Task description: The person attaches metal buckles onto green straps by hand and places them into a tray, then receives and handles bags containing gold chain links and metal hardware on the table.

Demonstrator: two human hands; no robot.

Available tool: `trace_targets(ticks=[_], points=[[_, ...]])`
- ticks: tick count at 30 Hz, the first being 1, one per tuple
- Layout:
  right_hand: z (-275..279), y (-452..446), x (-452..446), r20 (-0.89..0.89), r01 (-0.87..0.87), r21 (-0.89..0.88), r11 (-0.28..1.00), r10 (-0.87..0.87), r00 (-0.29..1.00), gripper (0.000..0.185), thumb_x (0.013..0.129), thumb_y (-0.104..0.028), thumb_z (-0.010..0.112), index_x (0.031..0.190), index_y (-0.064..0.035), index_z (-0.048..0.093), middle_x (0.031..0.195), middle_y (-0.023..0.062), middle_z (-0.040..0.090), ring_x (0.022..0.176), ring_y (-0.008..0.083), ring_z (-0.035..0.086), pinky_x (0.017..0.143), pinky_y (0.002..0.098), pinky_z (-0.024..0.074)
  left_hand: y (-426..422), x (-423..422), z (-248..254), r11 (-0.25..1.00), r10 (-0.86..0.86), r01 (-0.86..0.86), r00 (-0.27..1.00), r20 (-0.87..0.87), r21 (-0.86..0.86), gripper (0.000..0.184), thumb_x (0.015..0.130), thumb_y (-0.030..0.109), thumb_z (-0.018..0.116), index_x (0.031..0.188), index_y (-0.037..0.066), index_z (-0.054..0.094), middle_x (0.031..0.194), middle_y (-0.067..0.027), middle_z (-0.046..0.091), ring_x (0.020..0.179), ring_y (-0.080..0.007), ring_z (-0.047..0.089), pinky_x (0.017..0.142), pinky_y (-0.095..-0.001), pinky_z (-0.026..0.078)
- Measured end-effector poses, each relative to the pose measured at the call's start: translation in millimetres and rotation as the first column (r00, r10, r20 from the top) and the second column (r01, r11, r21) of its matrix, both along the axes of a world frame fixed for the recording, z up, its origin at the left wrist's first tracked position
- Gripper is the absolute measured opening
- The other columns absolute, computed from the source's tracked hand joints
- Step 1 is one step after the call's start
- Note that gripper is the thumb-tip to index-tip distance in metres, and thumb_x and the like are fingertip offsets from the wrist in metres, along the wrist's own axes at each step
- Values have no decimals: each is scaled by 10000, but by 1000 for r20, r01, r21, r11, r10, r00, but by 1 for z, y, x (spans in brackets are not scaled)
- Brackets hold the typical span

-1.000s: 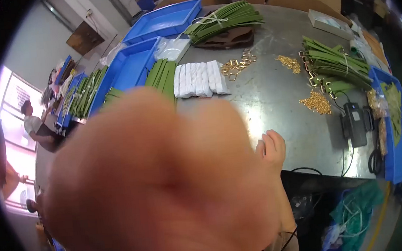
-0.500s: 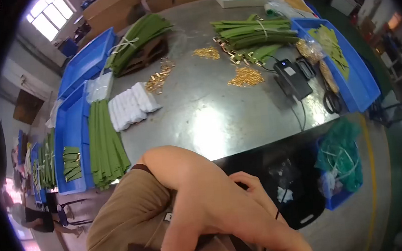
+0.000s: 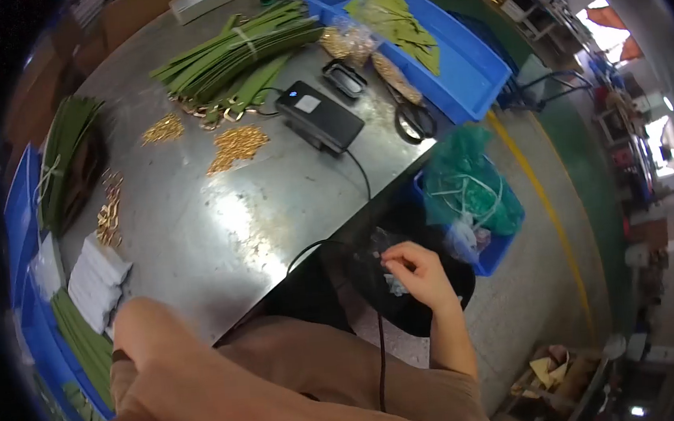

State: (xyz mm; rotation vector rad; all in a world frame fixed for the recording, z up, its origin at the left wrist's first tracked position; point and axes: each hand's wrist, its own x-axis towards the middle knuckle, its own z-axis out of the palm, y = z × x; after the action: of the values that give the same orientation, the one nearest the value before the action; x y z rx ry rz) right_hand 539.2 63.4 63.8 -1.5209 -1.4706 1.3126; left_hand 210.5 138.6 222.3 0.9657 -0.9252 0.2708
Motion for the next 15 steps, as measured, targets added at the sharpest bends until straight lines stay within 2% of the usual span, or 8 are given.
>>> trace_targets(ticks=[1,2,6,8,10,15], points=[[10,13,8,87,-24,113,993,14,996,111,896,2,601,988,13,661,1014,91,653,932,174,641,814,281,498,19,-25,-9,1000,4,-4,1000,11,-13,1011,824,591,607,1422,-148,262,1423,-339,333,1312,-405,398,1059,-455,366],[9,24,16,31,15,162,987,-20,999,133,892,20,586,1003,21,659,1029,104,648,941,183,641,834,286,493,26,-38,-14,999,20,-19,1000,13,-27,1017,825,603,598,1416,-156,265,1419,-350,330,1306,-415,400,1056,-459,369],[53,86,16,43,66,363,929,-88,995,166,895,30,561,1036,47,646,1037,111,647,979,183,630,878,293,480,46,5,-6,996,88,-86,995,56,-38,1046,830,647,563,1392,-187,278,1402,-396,315,1286,-455,409,1043,-474,383],[67,102,7,70,73,462,884,-118,991,207,911,18,548,1100,38,630,1072,103,643,1022,177,618,895,293,476,39,29,5,993,118,-117,990,78,-25,1063,832,669,545,1380,-203,284,1394,-419,307,1276,-476,414,1037,-482,390],[84,114,-18,-105,206,481,852,-177,979,220,940,-15,544,1146,27,610,1117,100,641,1048,178,618,904,296,479,22,37,19,988,156,-156,984,88,-3,1081,835,692,527,1368,-218,291,1385,-441,300,1266,-496,419,1031,-490,397],[104,190,-31,-207,319,527,788,-245,947,253,979,-121,554,1192,9,595,1159,98,635,1075,184,620,894,303,490,45,37,34,966,246,-256,955,164,45,1136,840,748,483,1339,-258,306,1364,-498,281,1240,-547,430,1016,-509,414]])
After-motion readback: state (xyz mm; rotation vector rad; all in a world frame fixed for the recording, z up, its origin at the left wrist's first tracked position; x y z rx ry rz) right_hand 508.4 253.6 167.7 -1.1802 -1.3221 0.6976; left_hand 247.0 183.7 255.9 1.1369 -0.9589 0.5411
